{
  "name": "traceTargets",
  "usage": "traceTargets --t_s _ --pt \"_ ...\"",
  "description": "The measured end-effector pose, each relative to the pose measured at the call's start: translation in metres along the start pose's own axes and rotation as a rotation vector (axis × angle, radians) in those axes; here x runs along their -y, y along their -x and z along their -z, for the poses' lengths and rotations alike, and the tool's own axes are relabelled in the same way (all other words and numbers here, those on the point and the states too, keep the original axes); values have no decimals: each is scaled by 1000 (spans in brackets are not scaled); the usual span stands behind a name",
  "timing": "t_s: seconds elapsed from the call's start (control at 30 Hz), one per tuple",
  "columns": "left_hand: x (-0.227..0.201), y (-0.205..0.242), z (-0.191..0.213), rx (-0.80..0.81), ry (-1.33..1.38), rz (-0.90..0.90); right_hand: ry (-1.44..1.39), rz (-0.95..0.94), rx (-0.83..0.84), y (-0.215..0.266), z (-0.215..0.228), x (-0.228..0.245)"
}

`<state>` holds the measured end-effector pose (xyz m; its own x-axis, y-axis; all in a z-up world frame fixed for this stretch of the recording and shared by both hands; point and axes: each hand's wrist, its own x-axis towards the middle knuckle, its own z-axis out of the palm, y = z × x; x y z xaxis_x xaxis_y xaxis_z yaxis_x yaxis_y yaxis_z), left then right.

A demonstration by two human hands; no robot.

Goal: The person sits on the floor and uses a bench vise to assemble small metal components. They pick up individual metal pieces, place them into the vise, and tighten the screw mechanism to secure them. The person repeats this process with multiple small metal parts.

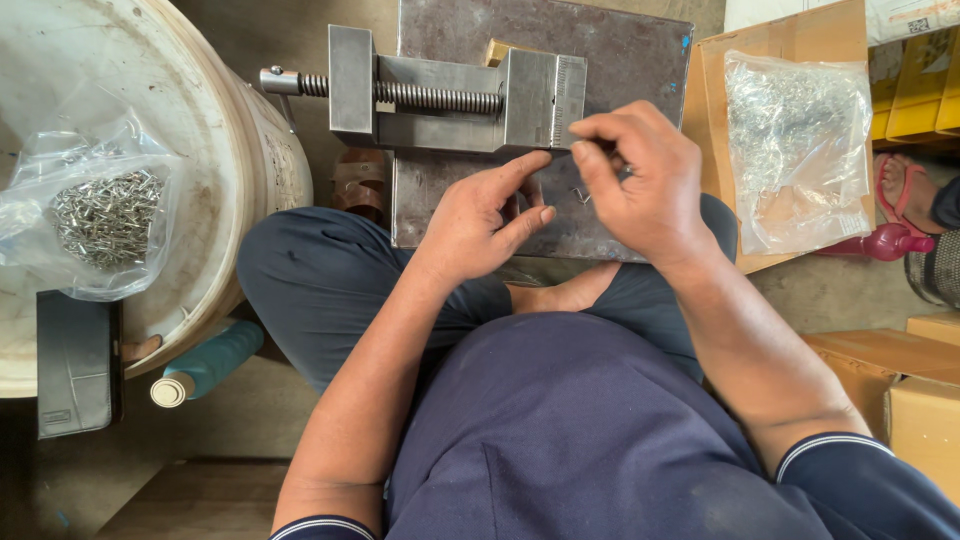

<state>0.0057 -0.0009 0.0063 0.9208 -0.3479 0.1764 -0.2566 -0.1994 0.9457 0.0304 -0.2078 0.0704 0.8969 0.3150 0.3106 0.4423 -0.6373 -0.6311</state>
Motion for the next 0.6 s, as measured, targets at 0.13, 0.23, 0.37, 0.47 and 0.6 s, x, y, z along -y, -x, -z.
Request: traceTargets --t_s 0.13,0.23,0.37,0.47,0.6 --pt "7 5 -3 -55 -24 -61 -26 -64 -39 26 5 -30" --pt "14 5 -4 -50 -21 -90 -88 -184 13 45 6 -49" --pt "17 5 -7 -63 -63 -169 -51 -226 111 65 8 -54" --pt "16 5 -9 -79 -91 -194 42 -193 132 67 5 -51" --pt "13 4 -10 -63 -122 -167 115 -158 133 62 0 -44"
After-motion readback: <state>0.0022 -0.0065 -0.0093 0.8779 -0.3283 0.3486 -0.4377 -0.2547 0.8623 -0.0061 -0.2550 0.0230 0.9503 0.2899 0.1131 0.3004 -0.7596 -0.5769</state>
